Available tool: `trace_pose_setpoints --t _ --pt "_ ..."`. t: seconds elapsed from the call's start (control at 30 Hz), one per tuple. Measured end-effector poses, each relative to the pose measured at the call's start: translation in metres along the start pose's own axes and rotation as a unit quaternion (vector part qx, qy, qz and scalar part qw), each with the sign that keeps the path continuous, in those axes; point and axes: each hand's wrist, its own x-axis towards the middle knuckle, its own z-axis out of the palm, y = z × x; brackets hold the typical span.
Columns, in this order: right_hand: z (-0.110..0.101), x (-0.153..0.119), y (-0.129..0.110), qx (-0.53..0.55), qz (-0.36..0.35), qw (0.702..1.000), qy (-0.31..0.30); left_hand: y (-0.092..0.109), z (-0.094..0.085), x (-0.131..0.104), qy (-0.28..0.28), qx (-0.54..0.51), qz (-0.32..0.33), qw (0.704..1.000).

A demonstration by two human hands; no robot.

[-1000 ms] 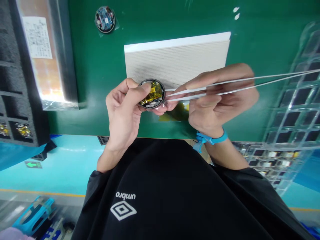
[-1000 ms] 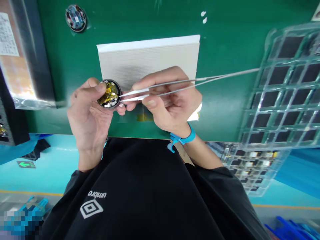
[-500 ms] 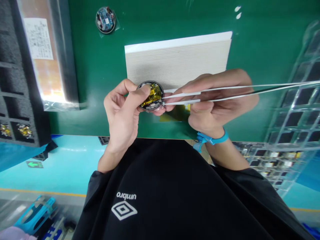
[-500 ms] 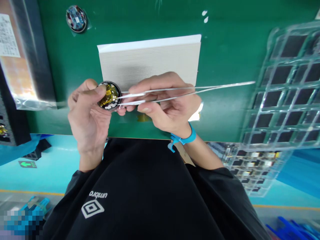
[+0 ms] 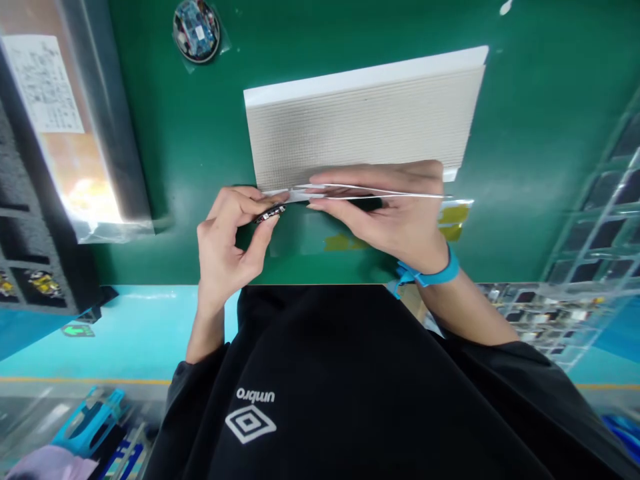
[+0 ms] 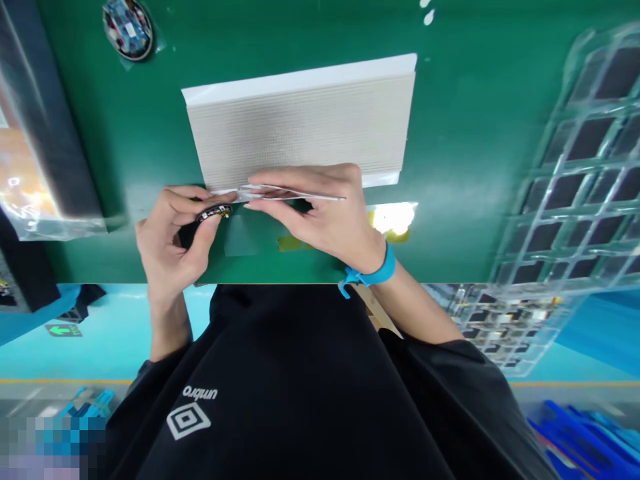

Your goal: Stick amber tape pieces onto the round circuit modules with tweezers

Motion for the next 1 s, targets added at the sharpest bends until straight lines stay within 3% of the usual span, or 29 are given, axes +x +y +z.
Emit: trace_pose_setpoints --t 0.1,0.7,0.9,1.0 --pt "0.001 0.002 0.001 -0.013 -0.006 1.0 -0.004 0.002 0.002 0.0 0.012 0.003 -0.032 0.999" --pt "0.003 0.004 0.004 -0.051 -0.039 0.998 -0.011 0.0 0.003 -0.004 0.03 -0.009 -0.049 0.998" --pt "0.009 0.008 0.0 -0.012 0.043 0.999 0.004 -0.002 0.004 -0.001 0.034 -0.001 -0.019 0.999" --pt "0.011 0.01 -0.004 0.082 0.095 0.992 0.032 -0.005 0.005 -0.002 0.043 0.002 -0.011 0.999"
